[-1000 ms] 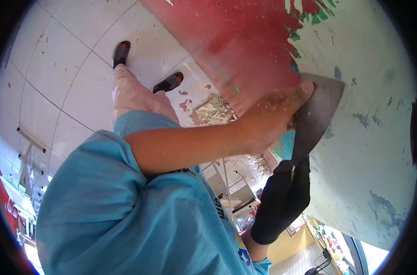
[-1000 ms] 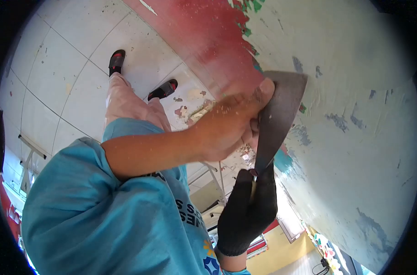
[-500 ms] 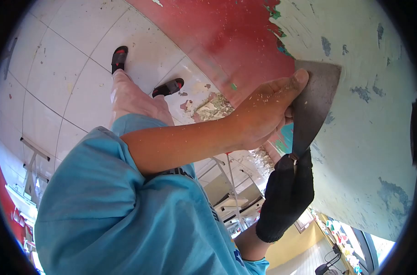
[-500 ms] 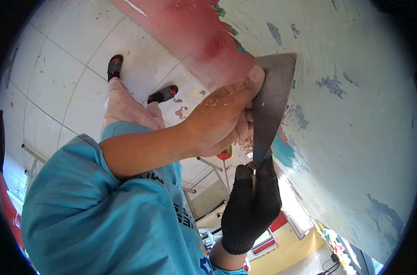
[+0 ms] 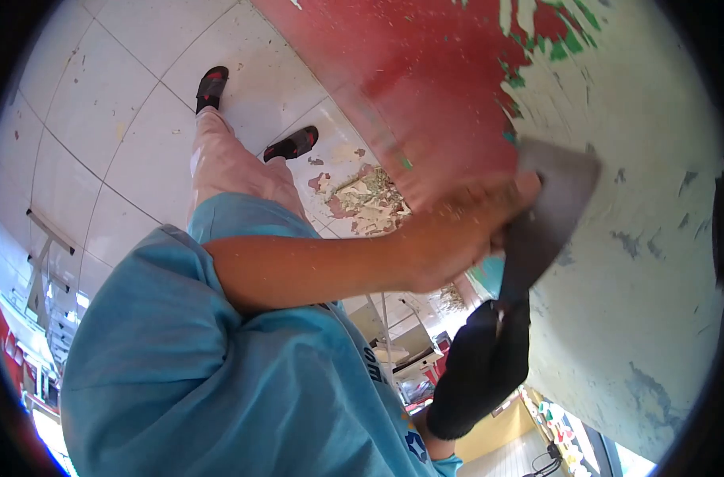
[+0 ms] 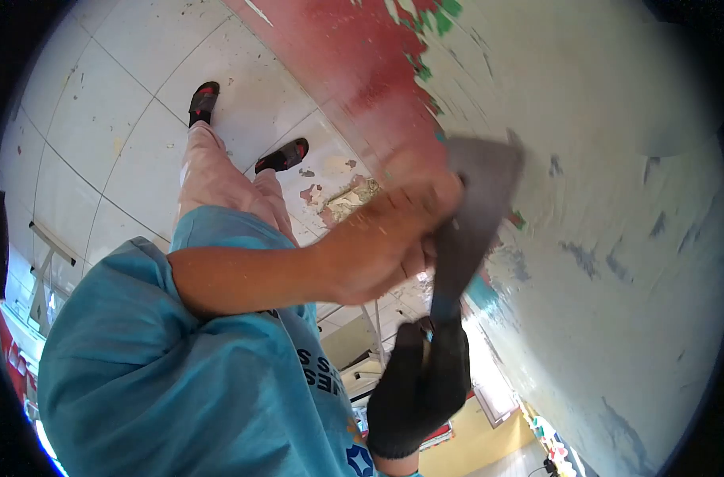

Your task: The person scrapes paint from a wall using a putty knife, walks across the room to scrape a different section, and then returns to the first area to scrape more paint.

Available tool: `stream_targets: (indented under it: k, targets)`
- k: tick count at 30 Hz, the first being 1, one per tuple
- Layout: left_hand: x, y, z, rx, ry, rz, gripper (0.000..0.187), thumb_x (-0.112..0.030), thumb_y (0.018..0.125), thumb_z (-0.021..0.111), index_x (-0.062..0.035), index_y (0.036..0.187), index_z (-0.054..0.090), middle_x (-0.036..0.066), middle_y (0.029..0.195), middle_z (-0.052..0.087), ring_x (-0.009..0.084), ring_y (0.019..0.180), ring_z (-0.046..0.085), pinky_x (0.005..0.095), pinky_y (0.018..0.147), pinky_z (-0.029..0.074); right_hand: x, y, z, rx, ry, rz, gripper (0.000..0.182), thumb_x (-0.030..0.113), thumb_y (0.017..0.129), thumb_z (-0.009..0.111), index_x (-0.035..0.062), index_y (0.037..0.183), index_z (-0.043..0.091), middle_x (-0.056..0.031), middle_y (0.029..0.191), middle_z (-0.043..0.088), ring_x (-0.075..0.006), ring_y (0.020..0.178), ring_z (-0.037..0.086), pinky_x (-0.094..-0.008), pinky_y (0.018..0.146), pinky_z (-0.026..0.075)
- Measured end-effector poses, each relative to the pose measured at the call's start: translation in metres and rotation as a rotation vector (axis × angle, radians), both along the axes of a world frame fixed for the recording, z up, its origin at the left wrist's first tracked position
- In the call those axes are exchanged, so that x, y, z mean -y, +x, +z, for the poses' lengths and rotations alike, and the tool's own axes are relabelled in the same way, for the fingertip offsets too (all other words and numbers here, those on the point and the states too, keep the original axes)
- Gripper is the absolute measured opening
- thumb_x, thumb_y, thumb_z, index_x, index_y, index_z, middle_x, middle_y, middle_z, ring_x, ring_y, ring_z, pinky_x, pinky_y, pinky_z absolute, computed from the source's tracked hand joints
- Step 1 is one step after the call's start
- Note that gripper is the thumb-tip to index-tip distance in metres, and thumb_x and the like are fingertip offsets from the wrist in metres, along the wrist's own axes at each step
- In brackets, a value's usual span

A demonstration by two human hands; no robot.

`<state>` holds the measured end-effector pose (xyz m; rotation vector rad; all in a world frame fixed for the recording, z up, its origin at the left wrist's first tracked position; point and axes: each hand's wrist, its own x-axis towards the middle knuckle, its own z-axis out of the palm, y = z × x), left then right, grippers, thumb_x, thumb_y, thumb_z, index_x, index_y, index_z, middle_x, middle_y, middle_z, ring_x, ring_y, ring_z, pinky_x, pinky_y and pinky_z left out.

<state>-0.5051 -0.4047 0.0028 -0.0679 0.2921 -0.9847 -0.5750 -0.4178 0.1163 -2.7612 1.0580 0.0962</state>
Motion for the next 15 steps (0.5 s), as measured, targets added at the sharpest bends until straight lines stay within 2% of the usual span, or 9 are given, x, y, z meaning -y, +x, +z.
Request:
stream_targets:
  k: [2, 4, 6, 8, 9, 10, 12, 15]
  targets:
    - [0.008, 0.0, 0.0, -0.046, -0.046, 0.059, 0.03, -0.039, 0.089, 0.048, -0.0109, 0.094, 0.057, -0.004, 0.083, 0.059, 0.0046, 0.075, 0.052, 0.0218, 0.069, 0.042, 0.004, -0.003, 0.004, -0.053, 0.09, -0.211, 0.029, 0.001, 0.075, 0.056, -0.0045, 0.103, 0.056, -0.0155, 0.082, 0.06, -0.0225, 0.072, 0.058, -0.0298, 0.069, 0.044]
    - [0.001, 0.007, -0.011, -0.027, -0.086, 0.098, 0.03, -0.039, 0.088, 0.049, -0.0109, 0.095, 0.057, -0.004, 0.084, 0.058, 0.0041, 0.077, 0.051, 0.0214, 0.069, 0.042, 0.005, 0.015, -0.008, -0.081, 0.032, -0.052, 0.028, 0.001, 0.074, 0.056, -0.0055, 0.101, 0.056, -0.0158, 0.082, 0.06, -0.0224, 0.072, 0.058, -0.0298, 0.069, 0.044]
    - [-0.002, 0.008, -0.01, -0.008, -0.11, 0.139, 0.03, -0.039, 0.088, 0.049, -0.0108, 0.095, 0.057, -0.005, 0.085, 0.058, 0.0036, 0.079, 0.051, 0.021, 0.07, 0.041, -0.004, 0.014, -0.01, -0.021, 0.086, -0.148, 0.025, 0.001, 0.075, 0.056, -0.0048, 0.1, 0.057, -0.016, 0.083, 0.06, -0.0223, 0.073, 0.058, -0.0299, 0.069, 0.044]
    - [-0.003, 0.005, 0.0, -0.114, -0.062, 0.005, 0.029, -0.036, 0.089, 0.049, -0.0095, 0.096, 0.057, -0.003, 0.084, 0.06, 0.0055, 0.076, 0.053, 0.0226, 0.071, 0.042, -0.012, 0.005, -0.001, -0.029, -0.02, -0.096, 0.024, 0.001, 0.076, 0.056, -0.0037, 0.099, 0.057, -0.0154, 0.083, 0.06, -0.0225, 0.073, 0.058, -0.0305, 0.068, 0.044]
    - [0.0, 0.004, 0.001, -0.169, -0.077, -0.024, 0.03, -0.035, 0.089, 0.048, -0.0082, 0.098, 0.057, -0.002, 0.088, 0.061, 0.0067, 0.077, 0.054, 0.0242, 0.071, 0.043, -0.011, 0.004, 0.007, -0.075, 0.062, -0.209, 0.025, 0.0, 0.075, 0.056, -0.0026, 0.1, 0.057, -0.0136, 0.084, 0.061, -0.0217, 0.074, 0.058, -0.03, 0.069, 0.044]
    - [-0.001, 0.002, -0.003, -0.191, -0.079, -0.029, 0.03, -0.035, 0.089, 0.048, -0.0082, 0.098, 0.057, -0.002, 0.088, 0.061, 0.0067, 0.077, 0.054, 0.0242, 0.071, 0.043, -0.01, 0.004, 0.006, -0.096, 0.058, -0.215, 0.025, 0.0, 0.075, 0.056, -0.0026, 0.1, 0.057, -0.0136, 0.084, 0.061, -0.0217, 0.074, 0.058, -0.03, 0.069, 0.044]
    - [0.0, 0.008, -0.011, -0.012, -0.123, 0.049, 0.03, -0.034, 0.09, 0.047, -0.008, 0.102, 0.055, -0.001, 0.092, 0.061, 0.0076, 0.077, 0.055, 0.0244, 0.071, 0.043, -0.009, 0.011, 0.0, -0.081, 0.043, -0.192, 0.025, -0.001, 0.074, 0.057, -0.003, 0.099, 0.057, -0.0123, 0.084, 0.061, -0.0209, 0.074, 0.057, -0.0295, 0.069, 0.045]
    - [-0.003, 0.003, 0.003, -0.076, -0.123, 0.023, 0.032, -0.035, 0.09, 0.047, -0.0069, 0.105, 0.053, 0.002, 0.094, 0.061, 0.0104, 0.077, 0.057, 0.0253, 0.075, 0.044, -0.015, 0.004, 0.005, -0.067, 0.027, -0.177, 0.028, 0.0, 0.076, 0.056, -0.003, 0.103, 0.057, -0.0134, 0.085, 0.061, -0.0211, 0.075, 0.058, -0.0289, 0.07, 0.045]
